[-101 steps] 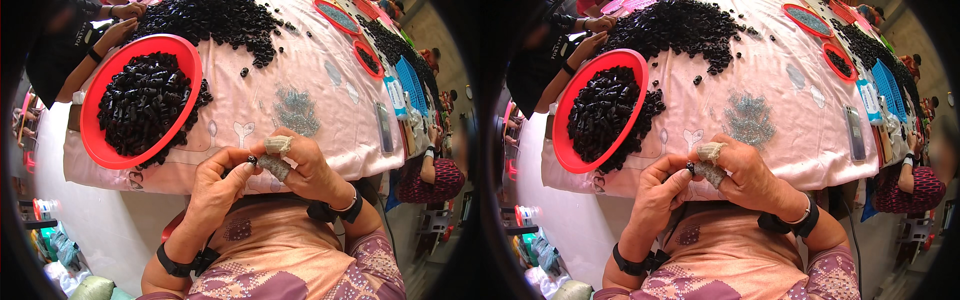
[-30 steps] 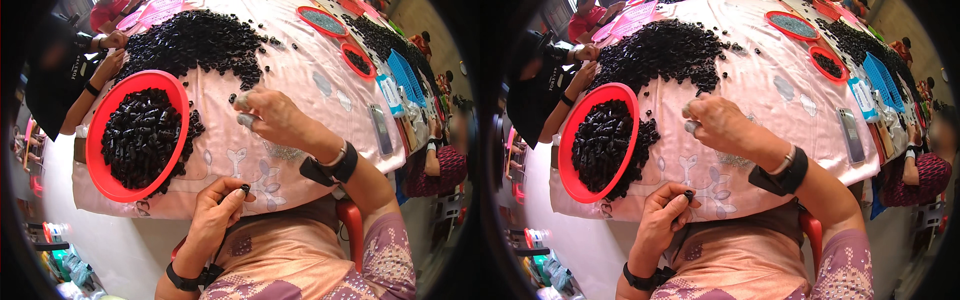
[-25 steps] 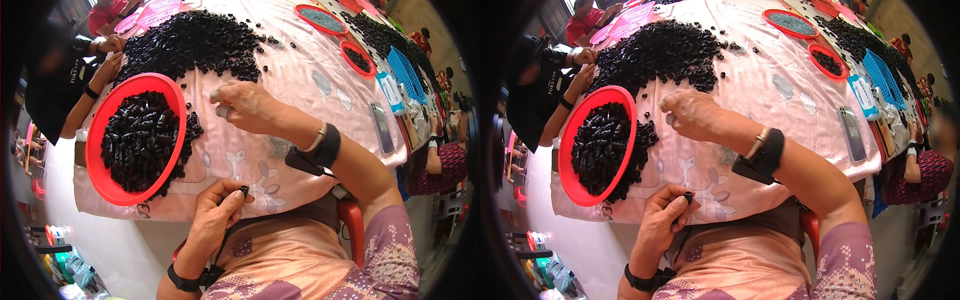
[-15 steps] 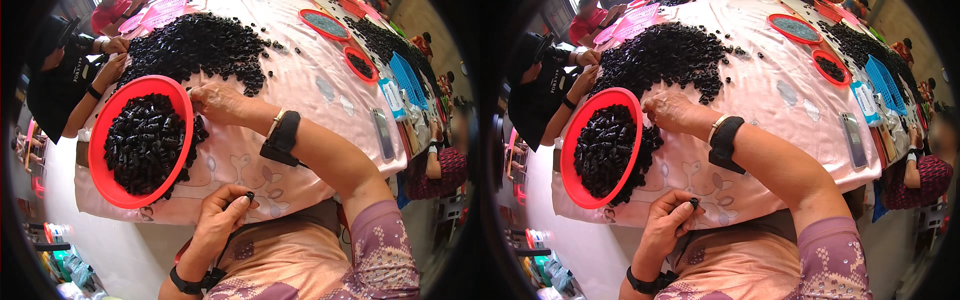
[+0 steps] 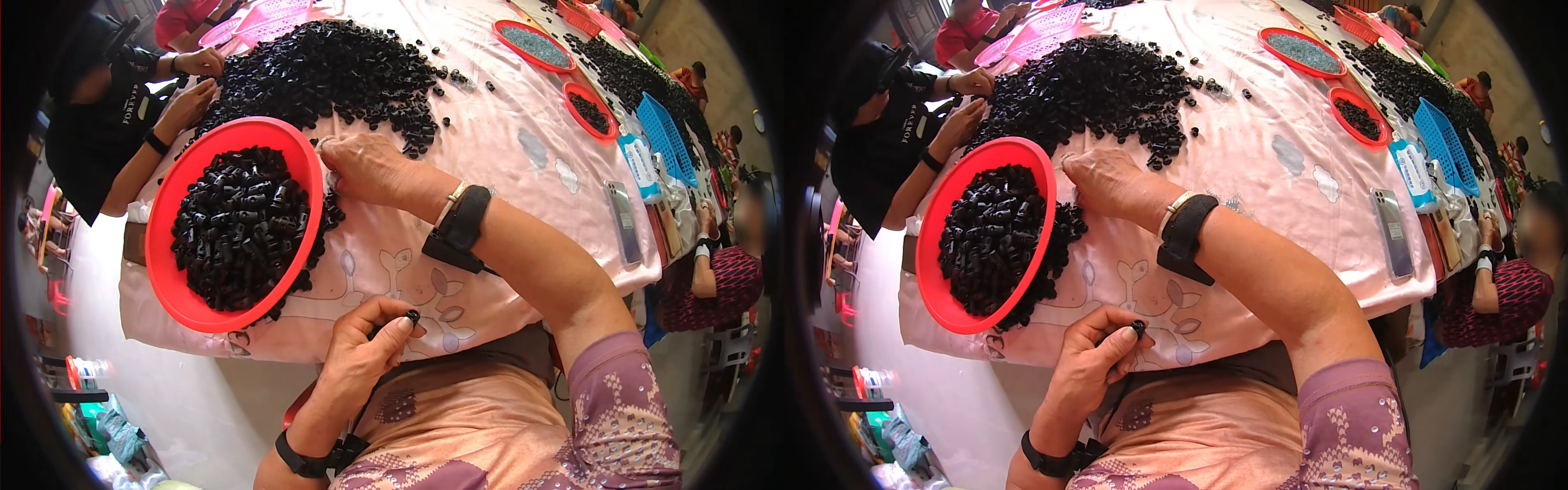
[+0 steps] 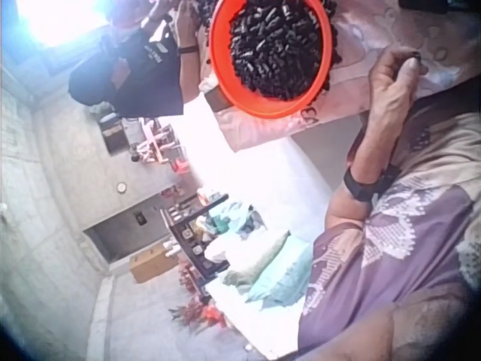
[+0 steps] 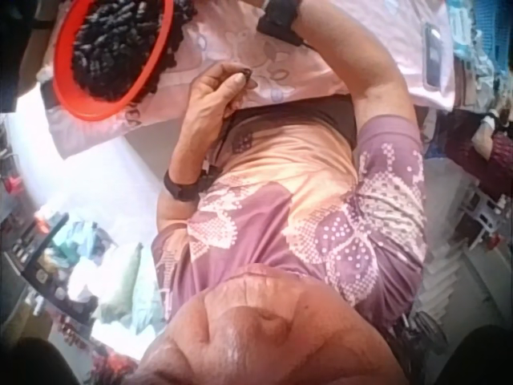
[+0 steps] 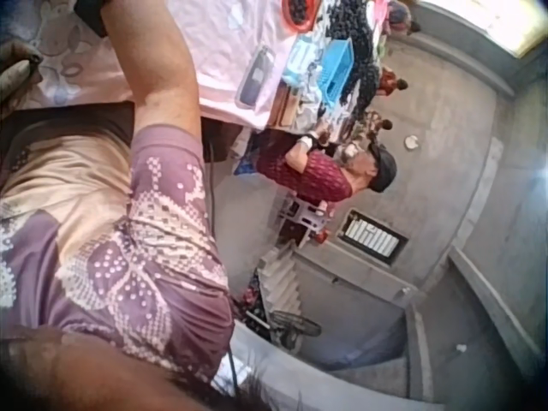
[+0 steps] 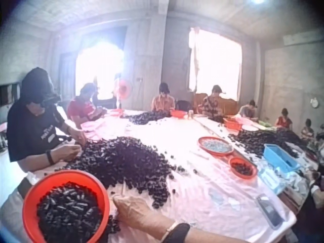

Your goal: Manually sorting and assembling small black plastic shoe components with metal rings.

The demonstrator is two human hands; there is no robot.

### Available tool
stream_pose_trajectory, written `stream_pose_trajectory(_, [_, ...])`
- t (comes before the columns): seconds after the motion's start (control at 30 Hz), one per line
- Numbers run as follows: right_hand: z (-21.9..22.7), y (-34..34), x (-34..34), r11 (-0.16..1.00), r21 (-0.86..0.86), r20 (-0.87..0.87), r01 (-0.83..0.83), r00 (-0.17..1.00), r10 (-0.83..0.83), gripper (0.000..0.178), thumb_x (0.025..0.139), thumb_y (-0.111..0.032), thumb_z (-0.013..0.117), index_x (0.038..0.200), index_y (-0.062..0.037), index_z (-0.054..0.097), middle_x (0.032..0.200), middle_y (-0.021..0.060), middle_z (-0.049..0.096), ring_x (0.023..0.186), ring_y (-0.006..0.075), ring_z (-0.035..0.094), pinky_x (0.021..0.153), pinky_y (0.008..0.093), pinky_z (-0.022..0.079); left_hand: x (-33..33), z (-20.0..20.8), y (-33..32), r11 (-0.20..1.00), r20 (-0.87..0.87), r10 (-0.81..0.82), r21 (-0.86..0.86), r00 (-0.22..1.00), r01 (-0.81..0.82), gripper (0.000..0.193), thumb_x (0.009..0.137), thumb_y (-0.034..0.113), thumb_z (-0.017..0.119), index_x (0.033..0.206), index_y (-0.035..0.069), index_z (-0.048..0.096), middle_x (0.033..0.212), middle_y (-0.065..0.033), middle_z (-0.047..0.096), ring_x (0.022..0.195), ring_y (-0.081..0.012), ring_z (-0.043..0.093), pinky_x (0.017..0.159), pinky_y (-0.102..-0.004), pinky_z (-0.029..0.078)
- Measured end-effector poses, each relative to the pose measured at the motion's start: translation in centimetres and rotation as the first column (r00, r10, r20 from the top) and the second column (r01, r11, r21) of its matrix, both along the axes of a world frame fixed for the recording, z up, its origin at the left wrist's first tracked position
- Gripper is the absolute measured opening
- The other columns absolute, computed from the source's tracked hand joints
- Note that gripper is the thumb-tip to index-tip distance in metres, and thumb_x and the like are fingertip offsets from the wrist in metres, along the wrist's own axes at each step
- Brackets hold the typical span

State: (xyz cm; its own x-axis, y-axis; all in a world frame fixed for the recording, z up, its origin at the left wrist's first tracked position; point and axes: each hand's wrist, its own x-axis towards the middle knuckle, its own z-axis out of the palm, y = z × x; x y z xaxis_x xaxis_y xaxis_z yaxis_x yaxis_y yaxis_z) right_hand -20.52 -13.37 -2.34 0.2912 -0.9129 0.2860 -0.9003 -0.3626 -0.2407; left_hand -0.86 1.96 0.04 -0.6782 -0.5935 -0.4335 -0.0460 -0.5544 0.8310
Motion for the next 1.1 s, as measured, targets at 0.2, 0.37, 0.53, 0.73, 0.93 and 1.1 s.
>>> stream_pose_trajectory(0.2, [1.9, 5.4, -1.2, 0.991, -0.064, 0.071, 0.115, 0.991, -0.110, 0.016, 0.081, -0.012, 0.065, 0.095, -0.0046, 0.063, 0.084, 0.0143, 0.066, 0.079, 0.0309, 0.066, 0.068, 0.0419, 0.052, 0.4, 0.3, -0.1, 1.000, -0.063, 0.024, 0.006, 0.998, -0.023, 0.015, 0.096, 0.016, 0.060, 0.104, 0.003, 0.062, 0.090, -0.0034, 0.068, 0.062, -0.0017, 0.046, 0.053, -0.0163, 0.038])
stream_pose_trajectory(0.37, [4.7, 13.4, -1.8, 0.989, 0.112, 0.450, 0.097, 0.882, -0.137, 0.014, 0.084, -0.015, 0.068, 0.091, -0.0027, 0.069, 0.073, 0.0125, 0.065, 0.066, 0.0233, 0.063, 0.061, 0.0360, 0.049, 0.6, 0.6, 0.0, 0.995, -0.108, 0.094, -0.003, 0.990, -0.095, 0.014, 0.096, 0.011, 0.058, 0.105, 0.001, 0.061, 0.089, -0.0091, 0.068, 0.057, -0.0031, 0.048, 0.046, -0.0160, 0.035])
stream_pose_trajectory(0.53, [3.3, 18.9, -0.4, 0.944, 0.329, 0.826, -0.003, 0.486, -0.286, 0.016, 0.090, -0.014, 0.070, 0.099, -0.0004, 0.070, 0.080, 0.0050, 0.069, 0.074, 0.0072, 0.061, 0.064, 0.0249, 0.050, 0.3, 0.3, 0.0, 0.994, -0.145, 0.113, 0.009, 0.983, -0.113, 0.014, 0.097, 0.011, 0.056, 0.106, 0.001, 0.061, 0.089, -0.0087, 0.068, 0.058, -0.0028, 0.049, 0.047, -0.0161, 0.035])
stream_pose_trajectory(0.73, [2.3, 20.4, 1.5, 0.968, 0.237, 0.879, -0.084, 0.443, -0.177, 0.015, 0.091, -0.004, 0.066, 0.104, 0.0015, 0.067, 0.084, 0.0045, 0.069, 0.077, 0.0065, 0.063, 0.066, 0.0232, 0.051, 0.3, -0.2, 0.1, 0.994, -0.163, 0.108, 0.011, 0.981, -0.108, 0.013, 0.097, 0.011, 0.057, 0.108, 0.004, 0.060, 0.093, -0.0063, 0.069, 0.060, -0.0020, 0.047, 0.049, -0.0156, 0.036])
stream_pose_trajectory(0.93, [2.2, 20.2, 1.9, 0.987, 0.152, 0.853, -0.060, 0.513, -0.100, 0.012, 0.090, -0.003, 0.066, 0.101, 0.0004, 0.067, 0.080, 0.0071, 0.067, 0.070, 0.0116, 0.065, 0.062, 0.0253, 0.051, 0.3, -0.5, 0.0, 0.994, -0.139, 0.110, 0.010, 0.984, -0.109, 0.014, 0.097, 0.012, 0.058, 0.109, 0.005, 0.059, 0.095, -0.0060, 0.069, 0.060, -0.0024, 0.047, 0.050, -0.0158, 0.036])
stream_pose_trajectory(1.1, [1.8, 19.8, 1.7, 0.997, -0.078, 0.705, -0.004, 0.707, 0.058, 0.014, 0.084, -0.001, 0.070, 0.098, -0.0004, 0.068, 0.078, 0.0115, 0.065, 0.068, 0.0201, 0.066, 0.059, 0.0287, 0.051, 0.3, -0.7, 0.1, 0.992, -0.112, 0.122, -0.014, 0.986, -0.124, 0.014, 0.096, 0.014, 0.060, 0.107, 0.005, 0.061, 0.090, -0.0010, 0.067, 0.060, -0.0009, 0.046, 0.050, -0.0154, 0.036])
